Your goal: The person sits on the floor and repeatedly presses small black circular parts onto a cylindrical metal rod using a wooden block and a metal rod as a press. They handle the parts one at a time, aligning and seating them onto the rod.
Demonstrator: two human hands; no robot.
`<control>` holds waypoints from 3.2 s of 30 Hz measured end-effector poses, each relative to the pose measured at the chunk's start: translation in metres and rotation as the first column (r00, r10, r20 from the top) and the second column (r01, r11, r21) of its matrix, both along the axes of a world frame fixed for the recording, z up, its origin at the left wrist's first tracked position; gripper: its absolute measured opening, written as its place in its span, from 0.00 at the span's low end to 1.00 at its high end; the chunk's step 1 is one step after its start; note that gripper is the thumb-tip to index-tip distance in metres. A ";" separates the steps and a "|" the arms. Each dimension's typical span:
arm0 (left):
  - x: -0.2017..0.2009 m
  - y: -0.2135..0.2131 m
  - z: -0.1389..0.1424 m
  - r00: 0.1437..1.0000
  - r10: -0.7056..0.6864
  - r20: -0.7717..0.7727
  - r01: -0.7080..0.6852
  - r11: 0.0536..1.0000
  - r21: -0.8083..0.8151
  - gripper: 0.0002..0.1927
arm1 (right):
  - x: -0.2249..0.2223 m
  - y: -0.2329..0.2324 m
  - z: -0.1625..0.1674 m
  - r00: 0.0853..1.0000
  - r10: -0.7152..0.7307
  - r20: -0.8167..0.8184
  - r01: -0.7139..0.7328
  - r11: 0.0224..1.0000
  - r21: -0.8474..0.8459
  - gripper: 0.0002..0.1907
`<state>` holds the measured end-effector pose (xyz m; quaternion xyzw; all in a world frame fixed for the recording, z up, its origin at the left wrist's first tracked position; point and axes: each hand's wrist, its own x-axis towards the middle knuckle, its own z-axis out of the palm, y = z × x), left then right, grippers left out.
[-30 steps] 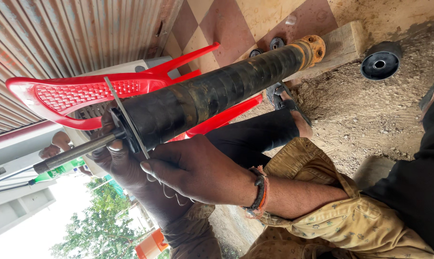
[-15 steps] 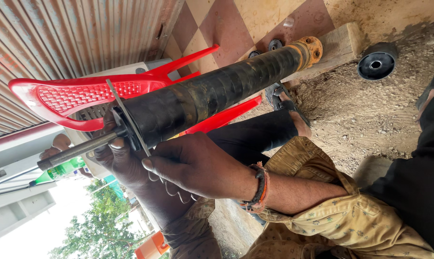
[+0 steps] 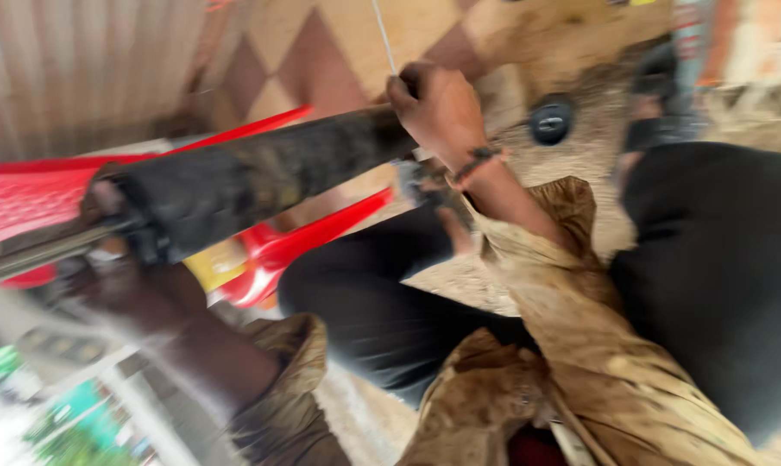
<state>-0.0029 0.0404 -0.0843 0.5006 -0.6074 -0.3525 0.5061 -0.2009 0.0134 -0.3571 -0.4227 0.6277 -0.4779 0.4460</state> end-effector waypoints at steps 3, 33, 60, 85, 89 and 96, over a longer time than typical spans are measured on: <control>-0.005 0.004 -0.001 0.996 -0.087 0.016 0.088 0.994 -0.059 0.14 | -0.017 0.027 -0.084 0.988 0.083 -0.133 -0.023 0.915 0.403 0.22; 0.036 0.003 -0.058 0.958 -0.208 -0.196 0.144 0.944 -0.296 0.36 | 0.000 0.037 0.004 0.951 -0.142 0.273 0.109 0.985 0.133 0.10; 0.023 -0.002 -0.064 0.953 -0.146 -0.266 0.085 0.970 -0.229 0.60 | 0.061 0.021 0.323 0.719 0.125 -0.684 -0.597 0.614 -0.516 0.09; 0.022 -0.001 -0.068 0.912 -0.226 -0.343 0.170 0.968 -0.185 0.58 | -0.018 0.030 0.260 0.603 0.440 0.666 -0.342 0.896 -0.282 0.27; 0.023 -0.001 -0.068 0.946 -0.196 -0.259 0.137 0.964 -0.230 0.58 | -0.020 0.031 0.253 0.539 0.440 0.718 -0.362 0.891 -0.275 0.28; 0.028 -0.002 -0.082 0.980 -0.155 -0.125 0.107 0.940 -0.323 0.55 | -0.063 -0.011 0.163 0.677 0.486 0.552 -0.435 0.870 -0.232 0.29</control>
